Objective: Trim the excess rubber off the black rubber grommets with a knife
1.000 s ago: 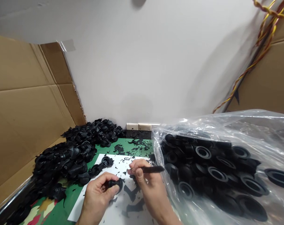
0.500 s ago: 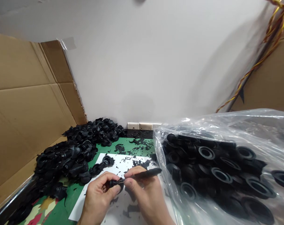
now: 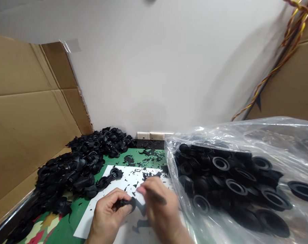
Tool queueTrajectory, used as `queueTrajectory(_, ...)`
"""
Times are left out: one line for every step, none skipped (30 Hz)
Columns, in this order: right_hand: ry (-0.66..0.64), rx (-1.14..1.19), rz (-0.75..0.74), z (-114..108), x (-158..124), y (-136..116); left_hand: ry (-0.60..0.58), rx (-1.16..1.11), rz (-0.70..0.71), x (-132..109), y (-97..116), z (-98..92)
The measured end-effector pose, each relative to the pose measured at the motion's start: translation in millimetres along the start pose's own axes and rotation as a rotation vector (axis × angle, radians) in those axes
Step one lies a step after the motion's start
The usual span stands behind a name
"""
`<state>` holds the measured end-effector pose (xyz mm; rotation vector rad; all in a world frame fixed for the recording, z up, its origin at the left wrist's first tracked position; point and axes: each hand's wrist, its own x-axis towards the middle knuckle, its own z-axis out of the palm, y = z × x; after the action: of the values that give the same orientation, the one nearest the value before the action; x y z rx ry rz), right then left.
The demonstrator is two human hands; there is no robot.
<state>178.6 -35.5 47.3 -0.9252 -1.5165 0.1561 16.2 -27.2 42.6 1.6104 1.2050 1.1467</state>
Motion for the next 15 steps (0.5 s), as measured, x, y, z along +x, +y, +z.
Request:
queueTrajectory(0.049,-0.040,0.001,-2.7,1.0,3.6,0.002,-0.001,-0.013,-0.5,0.6,-0.1)
queueTrajectory(0.089,-0.057,0.034,-5.0,1.8,7.1,0.007,-0.004,-0.031,-0.7,1.4,0.0)
queueTrajectory(0.106,-0.049,0.096,-6.5,2.2,9.9,0.013,-0.007,-0.051,-0.8,2.4,0.1)
queueTrajectory(0.111,-0.018,0.176,-7.1,2.3,11.7,0.016,-0.010,-0.067,-0.6,3.3,0.3)
queueTrajectory(0.112,0.039,0.265,-6.8,2.2,12.4,0.020,-0.012,-0.080,-0.3,4.3,0.6)
queueTrajectory(0.111,0.114,0.357,-5.6,1.9,12.2,0.024,-0.014,-0.085,0.1,5.1,0.9)
queueTrajectory(0.103,0.199,0.440,-3.9,1.5,11.1,0.025,-0.016,-0.086,0.6,5.9,1.1)
queueTrajectory(0.097,0.282,0.504,-1.9,1.1,9.6,0.024,-0.015,-0.085,1.1,6.5,1.3)
queueTrajectory(0.091,0.356,0.549,0.2,0.7,7.8,0.025,-0.012,-0.083,1.7,7.0,1.5)
queueTrajectory(0.085,0.414,0.578,2.1,0.2,6.1,0.028,-0.010,-0.082,2.3,7.3,1.6)
queueTrajectory(0.075,0.456,0.597,3.8,-0.4,4.6,0.030,-0.008,-0.083,2.7,7.3,1.6)
queueTrajectory(0.065,0.486,0.610,5.1,-1.1,3.3,0.030,-0.006,-0.087,3.1,7.0,1.6)
queueTrajectory(0.061,0.511,0.617,6.2,-1.9,2.3,0.028,-0.003,-0.091,3.3,6.4,1.5)
queueTrajectory(0.059,0.533,0.624,7.0,-2.9,1.6,0.025,-0.001,-0.092,3.3,5.5,1.4)
queueTrajectory(0.057,0.551,0.631,7.7,-3.9,1.0,0.019,0.001,-0.089,3.2,4.4,1.3)
